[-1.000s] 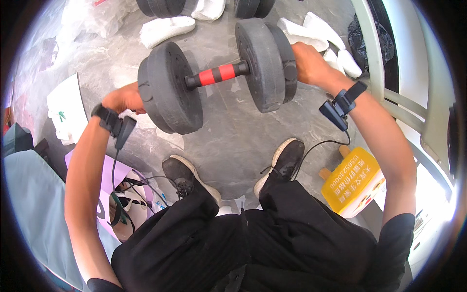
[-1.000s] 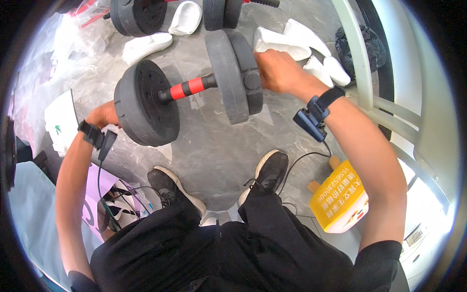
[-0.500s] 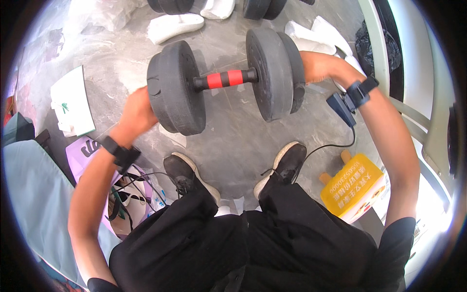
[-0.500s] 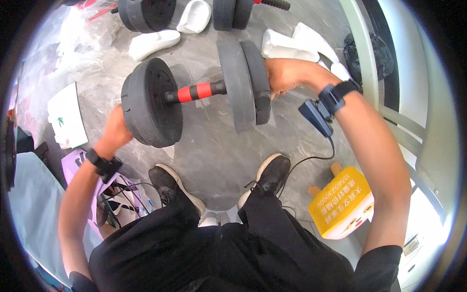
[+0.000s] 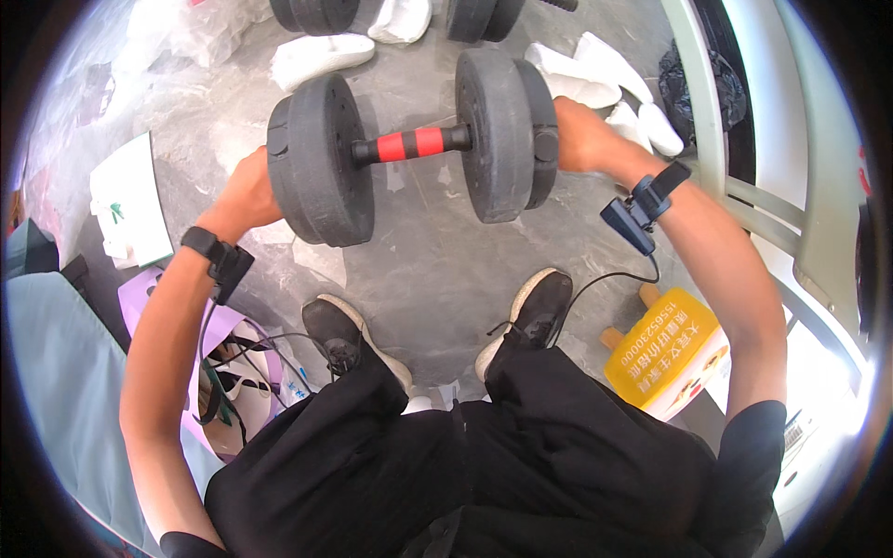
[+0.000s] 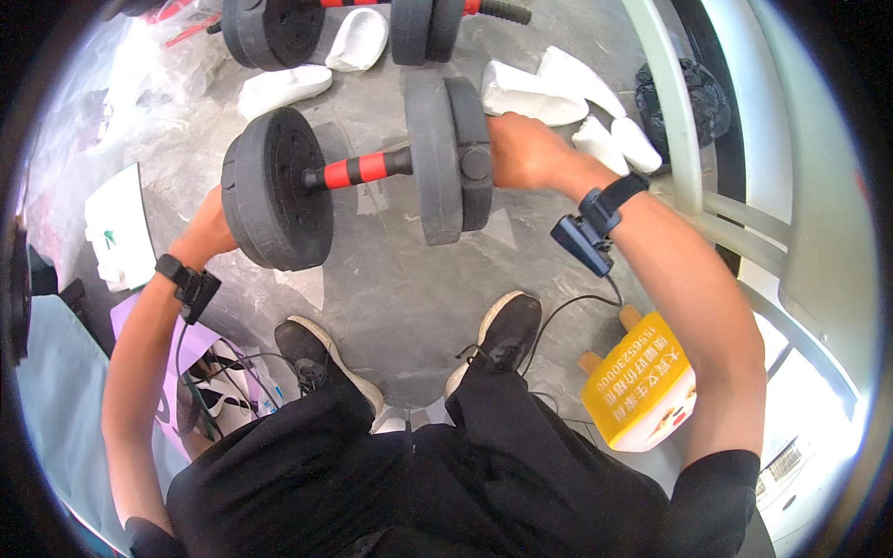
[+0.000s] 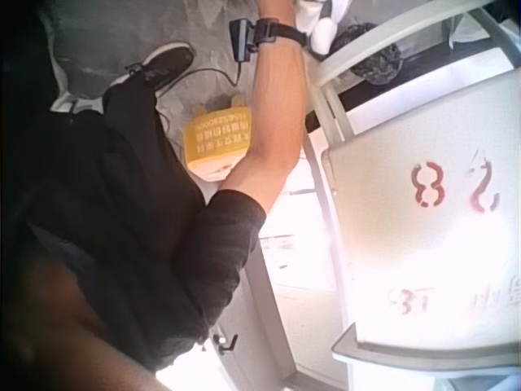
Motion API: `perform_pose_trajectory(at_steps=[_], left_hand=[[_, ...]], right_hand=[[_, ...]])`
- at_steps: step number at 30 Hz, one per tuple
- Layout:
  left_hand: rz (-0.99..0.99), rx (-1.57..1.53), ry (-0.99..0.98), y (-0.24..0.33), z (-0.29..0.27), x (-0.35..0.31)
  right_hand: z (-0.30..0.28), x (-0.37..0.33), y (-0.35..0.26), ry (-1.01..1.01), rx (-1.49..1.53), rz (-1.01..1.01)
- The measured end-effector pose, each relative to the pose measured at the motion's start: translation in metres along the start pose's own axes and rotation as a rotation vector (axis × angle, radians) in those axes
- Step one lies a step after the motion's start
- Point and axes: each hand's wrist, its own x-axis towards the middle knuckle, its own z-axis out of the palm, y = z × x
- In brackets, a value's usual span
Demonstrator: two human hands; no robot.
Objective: The person unscrews the red plastic collars from a dumbbell bar and slides off the weight plates, placing the plates and bar on the floor.
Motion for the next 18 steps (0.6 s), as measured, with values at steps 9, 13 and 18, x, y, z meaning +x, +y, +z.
perform_pose_trajectory(at_steps=[9,13,18], left_hand=[[-0.903,-0.753,-1.135,-0.010,-0.029,0.035],[-0.718,-0.889,-1.041,-0.004,-0.020,0.005],[-0.247,-0.430,-0.284,0.033,0.004,-0.041]], right_hand=[[0.036,-0.028,0.002,0.234,-0.196,-0.080],[0.028,-0.029,-0.005,0.141,-0.175,-0.124],[0.013,-0.010,0.016,-0.109,0.116,-0.229]])
